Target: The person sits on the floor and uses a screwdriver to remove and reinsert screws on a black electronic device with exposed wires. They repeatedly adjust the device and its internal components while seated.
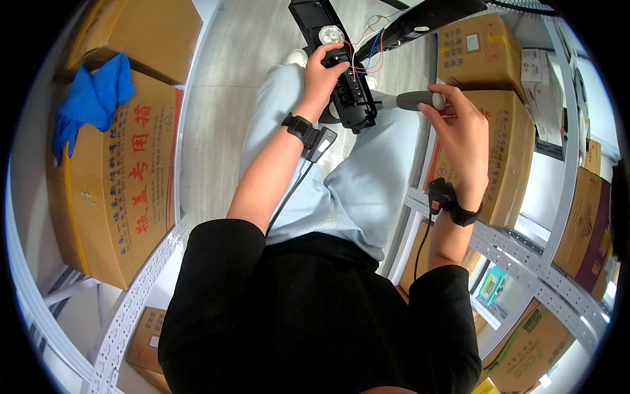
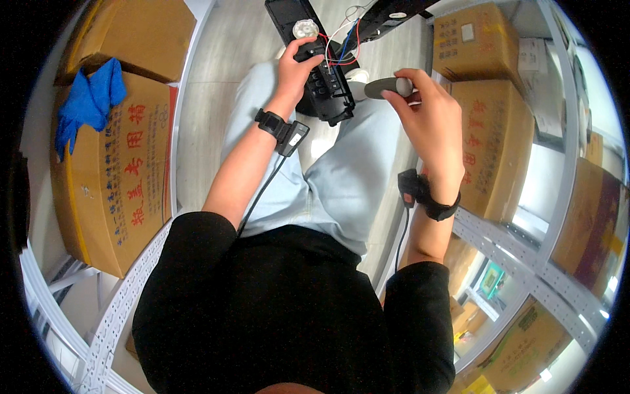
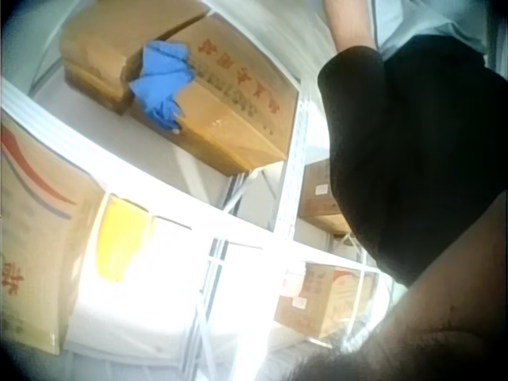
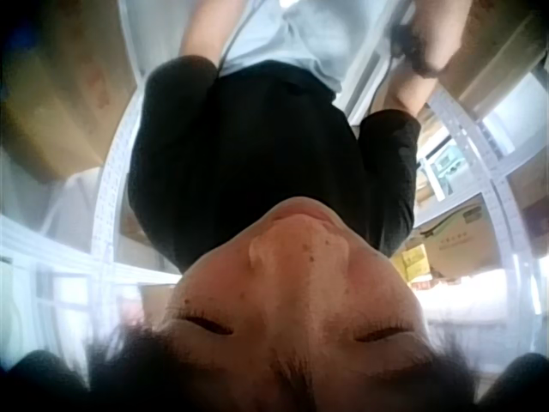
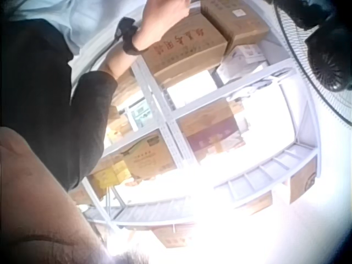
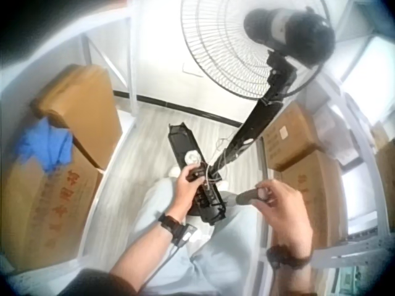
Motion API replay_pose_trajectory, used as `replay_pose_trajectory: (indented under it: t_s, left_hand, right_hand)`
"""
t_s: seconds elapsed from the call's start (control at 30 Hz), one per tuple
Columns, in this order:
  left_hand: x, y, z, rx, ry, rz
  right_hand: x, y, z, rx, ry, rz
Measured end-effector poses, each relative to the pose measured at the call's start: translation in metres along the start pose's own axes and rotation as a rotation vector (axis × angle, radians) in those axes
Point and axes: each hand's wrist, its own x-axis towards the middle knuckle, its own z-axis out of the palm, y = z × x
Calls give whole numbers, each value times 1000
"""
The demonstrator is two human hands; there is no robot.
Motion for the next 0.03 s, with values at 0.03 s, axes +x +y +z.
replay_pose_trajectory:
  t_s: [0.03]
  left_hand:
    - [0,1,0,16,-6,2]
  right_hand:
    - [0,0,0,0,1,1]
